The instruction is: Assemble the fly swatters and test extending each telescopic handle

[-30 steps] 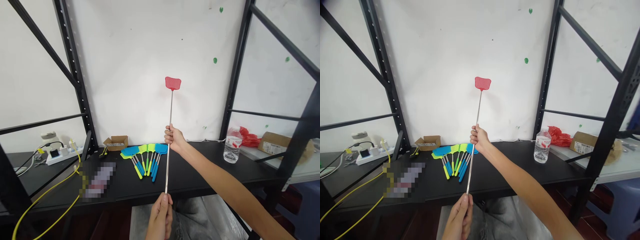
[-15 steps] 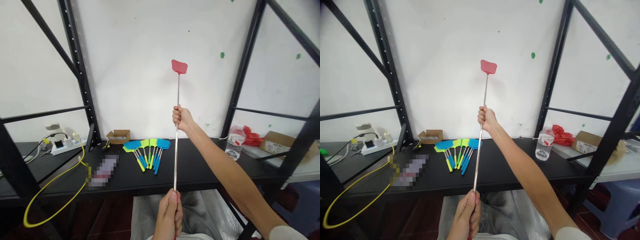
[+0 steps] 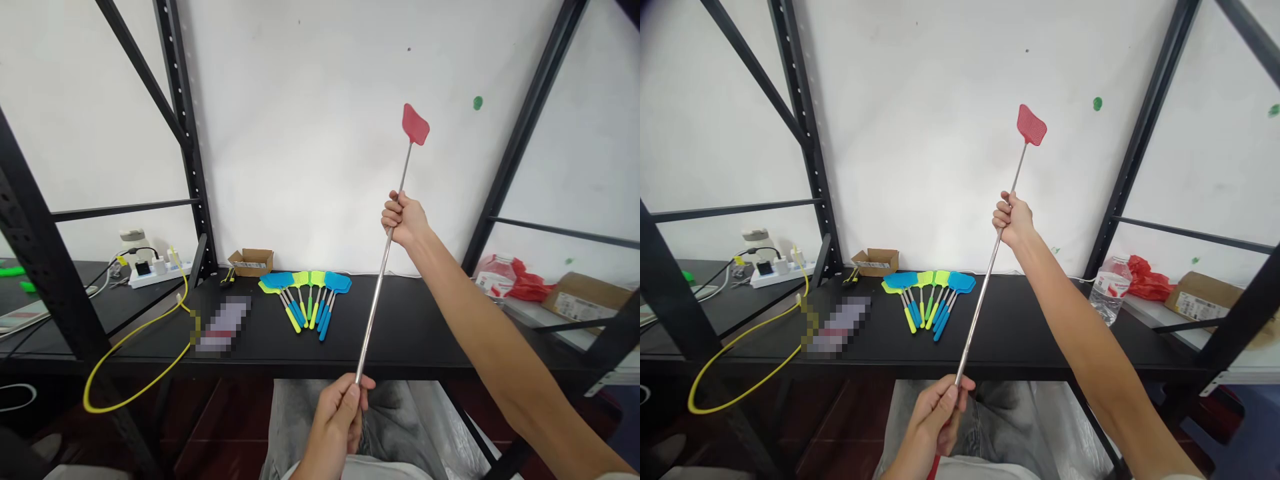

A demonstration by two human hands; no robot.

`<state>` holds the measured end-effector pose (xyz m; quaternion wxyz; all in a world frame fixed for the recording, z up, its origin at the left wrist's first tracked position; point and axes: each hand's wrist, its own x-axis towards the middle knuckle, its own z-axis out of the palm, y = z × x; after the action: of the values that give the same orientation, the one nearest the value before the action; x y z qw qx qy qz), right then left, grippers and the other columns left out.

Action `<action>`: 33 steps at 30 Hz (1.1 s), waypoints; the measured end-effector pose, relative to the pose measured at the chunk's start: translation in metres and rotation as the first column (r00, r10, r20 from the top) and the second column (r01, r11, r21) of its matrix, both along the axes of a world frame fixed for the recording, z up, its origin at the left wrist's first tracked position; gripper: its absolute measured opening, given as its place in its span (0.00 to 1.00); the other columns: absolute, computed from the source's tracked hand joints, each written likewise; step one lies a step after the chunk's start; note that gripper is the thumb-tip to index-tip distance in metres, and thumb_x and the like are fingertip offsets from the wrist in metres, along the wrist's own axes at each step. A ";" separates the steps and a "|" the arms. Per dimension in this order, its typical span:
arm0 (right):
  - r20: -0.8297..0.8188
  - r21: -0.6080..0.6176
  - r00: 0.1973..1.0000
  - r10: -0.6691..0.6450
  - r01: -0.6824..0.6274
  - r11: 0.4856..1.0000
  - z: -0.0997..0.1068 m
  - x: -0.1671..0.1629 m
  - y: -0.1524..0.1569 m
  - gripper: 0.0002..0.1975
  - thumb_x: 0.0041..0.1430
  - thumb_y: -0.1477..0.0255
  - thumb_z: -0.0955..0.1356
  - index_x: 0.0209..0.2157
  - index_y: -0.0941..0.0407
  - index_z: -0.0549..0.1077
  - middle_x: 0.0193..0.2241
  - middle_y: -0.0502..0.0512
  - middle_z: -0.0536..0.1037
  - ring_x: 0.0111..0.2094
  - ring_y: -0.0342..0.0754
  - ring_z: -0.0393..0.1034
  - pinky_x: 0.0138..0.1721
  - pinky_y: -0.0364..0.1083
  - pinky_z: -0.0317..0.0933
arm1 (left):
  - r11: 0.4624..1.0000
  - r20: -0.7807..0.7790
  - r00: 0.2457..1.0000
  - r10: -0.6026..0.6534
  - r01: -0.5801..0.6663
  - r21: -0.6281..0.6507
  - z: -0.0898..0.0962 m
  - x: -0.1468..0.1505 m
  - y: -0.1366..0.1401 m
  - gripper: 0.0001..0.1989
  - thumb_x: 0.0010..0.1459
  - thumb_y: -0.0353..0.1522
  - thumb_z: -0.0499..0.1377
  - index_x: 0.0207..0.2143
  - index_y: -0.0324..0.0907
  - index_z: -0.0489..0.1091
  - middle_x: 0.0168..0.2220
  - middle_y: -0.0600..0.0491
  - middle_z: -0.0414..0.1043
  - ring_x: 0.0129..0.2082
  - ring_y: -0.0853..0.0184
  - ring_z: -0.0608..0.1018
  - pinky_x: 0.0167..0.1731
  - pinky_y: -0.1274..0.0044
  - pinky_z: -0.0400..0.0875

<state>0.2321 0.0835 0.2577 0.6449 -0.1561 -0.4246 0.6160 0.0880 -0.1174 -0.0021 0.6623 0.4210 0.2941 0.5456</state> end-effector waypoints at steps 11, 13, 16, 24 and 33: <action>-0.003 0.025 0.999 0.035 -0.035 0.999 -0.031 -0.022 -0.028 0.17 0.69 0.64 0.55 0.26 0.54 0.58 0.14 0.40 0.44 0.12 0.38 0.34 0.10 0.36 0.36 | 0.990 -0.166 0.976 0.138 -0.140 0.000 -0.003 0.001 0.001 0.24 0.55 0.52 0.57 0.28 0.38 0.70 0.20 0.60 0.57 0.13 0.81 0.49 0.12 0.82 0.37; -0.025 0.018 0.999 0.029 -0.028 0.999 -0.033 -0.022 -0.029 0.16 0.69 0.63 0.56 0.26 0.54 0.58 0.14 0.39 0.44 0.12 0.37 0.33 0.10 0.36 0.35 | 0.991 -0.159 0.978 0.136 -0.137 0.004 -0.006 0.001 0.001 0.24 0.54 0.52 0.57 0.29 0.38 0.70 0.20 0.60 0.57 0.13 0.81 0.49 0.12 0.82 0.37; -0.057 0.008 0.998 0.008 -0.007 1.000 -0.034 -0.018 -0.030 0.16 0.68 0.63 0.57 0.26 0.54 0.57 0.14 0.39 0.43 0.12 0.37 0.33 0.10 0.36 0.33 | 0.992 -0.154 0.980 0.124 -0.124 0.011 -0.006 0.001 0.001 0.25 0.54 0.52 0.57 0.31 0.38 0.71 0.20 0.60 0.56 0.13 0.81 0.49 0.12 0.83 0.37; -0.073 -0.071 0.990 0.123 -0.128 0.989 -0.095 -0.062 -0.063 0.16 0.65 0.60 0.61 0.27 0.53 0.57 0.15 0.39 0.44 0.14 0.37 0.33 0.12 0.37 0.32 | 0.987 -0.165 0.975 0.150 -0.157 -0.025 0.009 -0.004 0.004 0.25 0.54 0.54 0.56 0.36 0.41 0.69 0.22 0.62 0.55 0.12 0.82 0.47 0.09 0.86 0.38; -0.041 0.006 0.995 0.092 -0.092 0.996 -0.120 -0.068 -0.083 0.18 0.60 0.56 0.65 0.27 0.53 0.58 0.16 0.39 0.42 0.15 0.37 0.31 0.13 0.38 0.32 | 0.991 -0.211 0.969 0.132 -0.126 0.040 0.005 -0.011 0.006 0.23 0.57 0.52 0.54 0.35 0.40 0.69 0.21 0.61 0.56 0.11 0.82 0.48 0.09 0.86 0.41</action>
<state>0.1643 0.0002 0.1380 0.6247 -0.1224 -0.4192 0.6473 0.0766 -0.1114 0.0026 0.5846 0.4656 0.3830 0.5429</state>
